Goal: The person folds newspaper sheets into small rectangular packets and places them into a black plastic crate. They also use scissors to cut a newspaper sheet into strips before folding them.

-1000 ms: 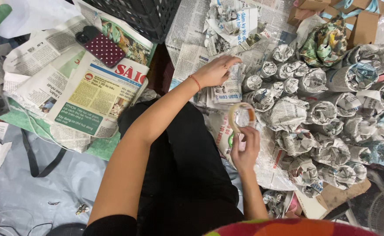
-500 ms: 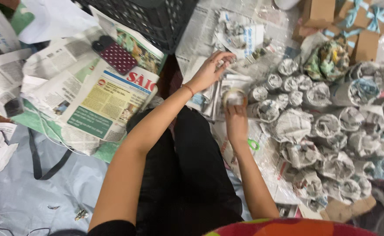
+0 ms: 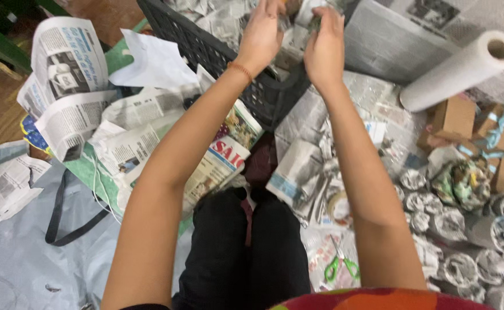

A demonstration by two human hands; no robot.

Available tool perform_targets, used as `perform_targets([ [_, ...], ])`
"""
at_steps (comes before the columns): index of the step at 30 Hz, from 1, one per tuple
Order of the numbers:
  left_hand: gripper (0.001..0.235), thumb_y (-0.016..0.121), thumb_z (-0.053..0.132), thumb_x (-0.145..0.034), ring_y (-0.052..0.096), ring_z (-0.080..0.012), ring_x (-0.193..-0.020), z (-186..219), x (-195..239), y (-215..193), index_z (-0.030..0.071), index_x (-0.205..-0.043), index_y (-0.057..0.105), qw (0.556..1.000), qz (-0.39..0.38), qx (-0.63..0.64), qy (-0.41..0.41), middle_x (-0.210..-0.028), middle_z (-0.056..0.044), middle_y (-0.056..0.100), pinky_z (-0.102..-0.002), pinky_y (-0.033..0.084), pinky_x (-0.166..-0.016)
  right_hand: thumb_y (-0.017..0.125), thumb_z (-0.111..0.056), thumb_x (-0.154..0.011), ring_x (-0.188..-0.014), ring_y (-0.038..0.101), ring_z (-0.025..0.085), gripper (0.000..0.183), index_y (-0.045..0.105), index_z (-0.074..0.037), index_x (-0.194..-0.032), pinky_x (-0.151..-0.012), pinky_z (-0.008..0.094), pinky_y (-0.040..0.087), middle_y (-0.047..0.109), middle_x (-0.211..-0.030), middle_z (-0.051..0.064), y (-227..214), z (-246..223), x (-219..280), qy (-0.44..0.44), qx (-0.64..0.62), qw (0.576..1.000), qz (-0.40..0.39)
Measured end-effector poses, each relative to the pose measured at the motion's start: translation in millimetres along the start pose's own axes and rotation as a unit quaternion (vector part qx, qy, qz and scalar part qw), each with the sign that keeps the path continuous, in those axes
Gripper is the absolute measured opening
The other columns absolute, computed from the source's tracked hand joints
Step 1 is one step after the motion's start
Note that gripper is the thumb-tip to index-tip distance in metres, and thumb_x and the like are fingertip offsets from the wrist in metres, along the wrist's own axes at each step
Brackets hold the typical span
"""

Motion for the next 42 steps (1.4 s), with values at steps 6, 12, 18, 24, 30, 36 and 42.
perform_targets([
  [6,0.043,0.072,0.018,-0.084,0.064,-0.0383,-0.115,-95.9,-10.2,155.5,0.003,-0.122,0.062,0.883,-0.413,-0.214,-0.06,-0.127,-0.021,0.063,-0.048,0.053,-0.093,0.048,0.015,-0.088,-0.158,0.013,0.046,0.071,0.037,-0.001,-0.157,-0.13,0.053,0.002,0.022,-0.166,0.033,50.1,80.8,11.9,0.071,0.002,0.997,-0.012],
  [12,0.034,0.07,0.021,-0.076,0.07,-0.0384,-0.099,-91.0,-59.1,137.2,0.018,-0.109,0.076,0.972,-0.172,-0.154,0.044,-0.104,-0.013,0.075,-0.056,0.055,-0.071,0.047,0.013,-0.096,-0.162,0.01,0.044,0.075,0.023,-0.004,-0.164,-0.134,0.053,0.007,0.019,-0.17,0.033,49.1,80.3,15.3,0.085,-0.033,0.996,-0.012],
  [18,0.027,0.066,0.019,-0.106,0.083,-0.0184,-0.09,-34.0,-70.3,25.1,0.007,-0.128,0.058,0.92,-0.193,0.338,-0.044,-0.117,-0.014,0.075,-0.033,0.065,-0.065,0.063,0.004,-0.102,-0.149,0.042,0.036,0.084,0.011,-0.014,-0.166,-0.122,0.049,0.037,0.036,-0.163,0.027,7.4,16.1,11.0,0.077,-0.228,0.97,0.022],
  [24,0.049,0.065,0.011,-0.102,0.078,-0.0237,-0.086,117.7,26.2,-75.2,0.012,-0.146,0.043,0.84,-0.211,0.491,-0.095,-0.129,-0.013,0.064,-0.032,0.065,-0.065,0.062,0.006,-0.102,-0.123,0.064,0.022,0.054,0.047,-0.015,-0.15,-0.108,0.036,0.058,0.065,-0.137,0.017,-90.1,-74.6,51.6,0.03,-0.347,0.937,0.02],
  [30,0.056,0.041,0.044,-0.111,0.075,-0.027,-0.108,190.4,119.7,-85.3,0.01,-0.156,0.046,0.67,-0.27,0.677,-0.142,-0.14,-0.018,0.062,-0.036,0.064,-0.083,0.076,0.002,-0.095,-0.143,0.054,0.033,0.016,0.069,-0.006,-0.107,-0.119,0.045,0.049,0.057,-0.147,0.019,-169.2,-144.9,137.1,-0.045,-0.131,0.985,0.102],
  [36,0.045,0.056,0.023,-0.109,0.066,-0.0215,-0.127,217.2,165.5,-84.0,0.005,-0.15,0.054,0.596,-0.341,0.702,-0.191,-0.151,-0.015,0.056,-0.04,0.06,-0.1,0.082,-0.001,-0.079,-0.131,0.056,0.036,0.013,0.075,-0.008,-0.087,-0.114,0.048,0.046,0.062,-0.137,0.012,-214.1,-177.4,216.8,-0.137,0.021,0.986,0.094],
  [42,0.048,0.065,0.006,-0.104,0.063,-0.01,-0.121,245.7,198.4,-96.2,0.004,-0.151,0.054,0.78,-0.26,0.561,-0.095,-0.151,-0.01,0.059,-0.026,0.057,-0.1,0.058,0.006,-0.084,-0.136,0.054,0.029,0.021,0.068,-0.007,-0.096,-0.115,0.042,0.044,0.054,-0.146,0.016,-228.4,-181.6,263.0,0.105,-0.309,0.943,0.063],
])
Point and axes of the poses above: each hand's wrist, its own x-axis away from the middle knuckle, its own y-axis out of the palm, z = x × y, the point moved 6 cm from there along -x, towards the middle knuckle
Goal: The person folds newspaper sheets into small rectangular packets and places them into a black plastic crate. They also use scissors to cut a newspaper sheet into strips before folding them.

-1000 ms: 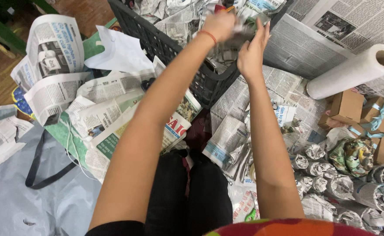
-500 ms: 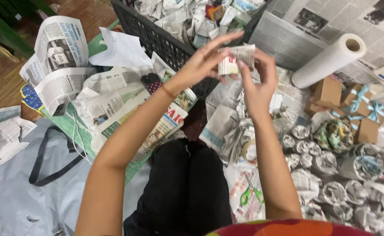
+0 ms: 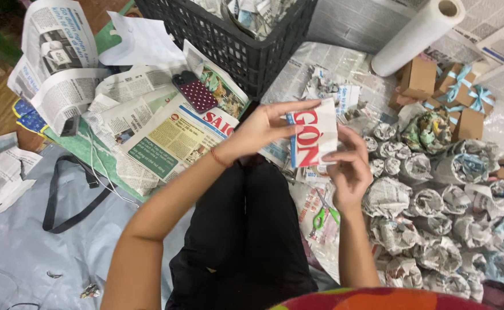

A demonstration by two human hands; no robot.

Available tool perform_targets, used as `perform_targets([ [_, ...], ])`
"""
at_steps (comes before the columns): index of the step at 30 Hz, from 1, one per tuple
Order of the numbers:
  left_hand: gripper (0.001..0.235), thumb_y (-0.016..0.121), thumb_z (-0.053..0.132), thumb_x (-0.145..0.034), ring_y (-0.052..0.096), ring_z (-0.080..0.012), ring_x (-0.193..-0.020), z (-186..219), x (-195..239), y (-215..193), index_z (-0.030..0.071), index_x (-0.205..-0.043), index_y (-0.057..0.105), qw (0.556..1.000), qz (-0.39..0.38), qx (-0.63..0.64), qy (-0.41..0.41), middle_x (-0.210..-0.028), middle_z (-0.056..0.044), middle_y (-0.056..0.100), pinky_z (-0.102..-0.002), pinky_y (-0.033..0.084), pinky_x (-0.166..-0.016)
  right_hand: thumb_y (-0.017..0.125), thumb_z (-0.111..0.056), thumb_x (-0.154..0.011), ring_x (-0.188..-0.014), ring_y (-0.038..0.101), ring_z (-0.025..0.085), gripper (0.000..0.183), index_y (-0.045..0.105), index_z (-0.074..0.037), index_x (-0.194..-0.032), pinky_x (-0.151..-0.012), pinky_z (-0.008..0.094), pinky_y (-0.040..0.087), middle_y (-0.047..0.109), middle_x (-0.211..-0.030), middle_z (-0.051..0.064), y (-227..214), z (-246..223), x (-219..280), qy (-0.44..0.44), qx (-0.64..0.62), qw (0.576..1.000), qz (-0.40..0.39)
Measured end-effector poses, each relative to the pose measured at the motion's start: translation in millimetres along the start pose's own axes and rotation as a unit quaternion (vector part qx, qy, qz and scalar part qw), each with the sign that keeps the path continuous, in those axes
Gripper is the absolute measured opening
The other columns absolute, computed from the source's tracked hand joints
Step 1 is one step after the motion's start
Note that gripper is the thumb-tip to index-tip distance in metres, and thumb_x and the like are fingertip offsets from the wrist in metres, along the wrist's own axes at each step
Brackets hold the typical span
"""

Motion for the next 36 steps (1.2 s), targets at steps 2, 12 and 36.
perform_targets([
  [2,0.049,0.064,0.005,-0.101,0.063,-0.0073,-0.112,-10.7,11.7,17.6,0.004,-0.149,0.054,0.998,0.066,-0.017,-0.013,-0.147,-0.01,0.063,-0.023,0.057,-0.089,0.055,0.004,-0.074,-0.137,0.051,0.023,0.028,0.066,-0.008,-0.097,-0.12,0.037,0.037,0.055,-0.142,0.013,-2.4,-3.4,6.8,-0.007,-0.158,0.987,0.013],
  [12,0.016,0.064,-0.001,-0.105,0.062,-0.0165,-0.125,-88.5,50.0,27.6,-0.003,-0.12,0.068,0.989,0.077,0.122,-0.017,-0.131,-0.009,0.065,-0.032,0.05,-0.11,0.074,0.003,-0.095,-0.1,0.058,0.01,0.032,0.058,-0.002,-0.123,-0.092,0.026,0.047,0.061,-0.106,0.003,-21.2,71.3,85.5,0.219,-0.175,0.959,0.041],
  [36,0.051,0.07,0.001,-0.089,0.06,-0.0203,-0.133,-125.2,69.4,77.3,0.014,-0.13,0.041,0.984,0.033,-0.026,-0.171,-0.147,-0.007,0.053,-0.034,0.055,-0.103,0.07,0.002,-0.102,-0.092,0.071,0.01,0.017,0.053,0.0,-0.102,-0.079,0.024,0.058,0.073,-0.111,0.01,-64.3,56.2,105.1,0.187,0.187,0.962,0.074],
])
Point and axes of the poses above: each hand's wrist, its own x-axis away from the middle knuckle, its own y-axis out of the palm, z = x × y, the point moved 6 cm from there along -x, towards the middle knuckle
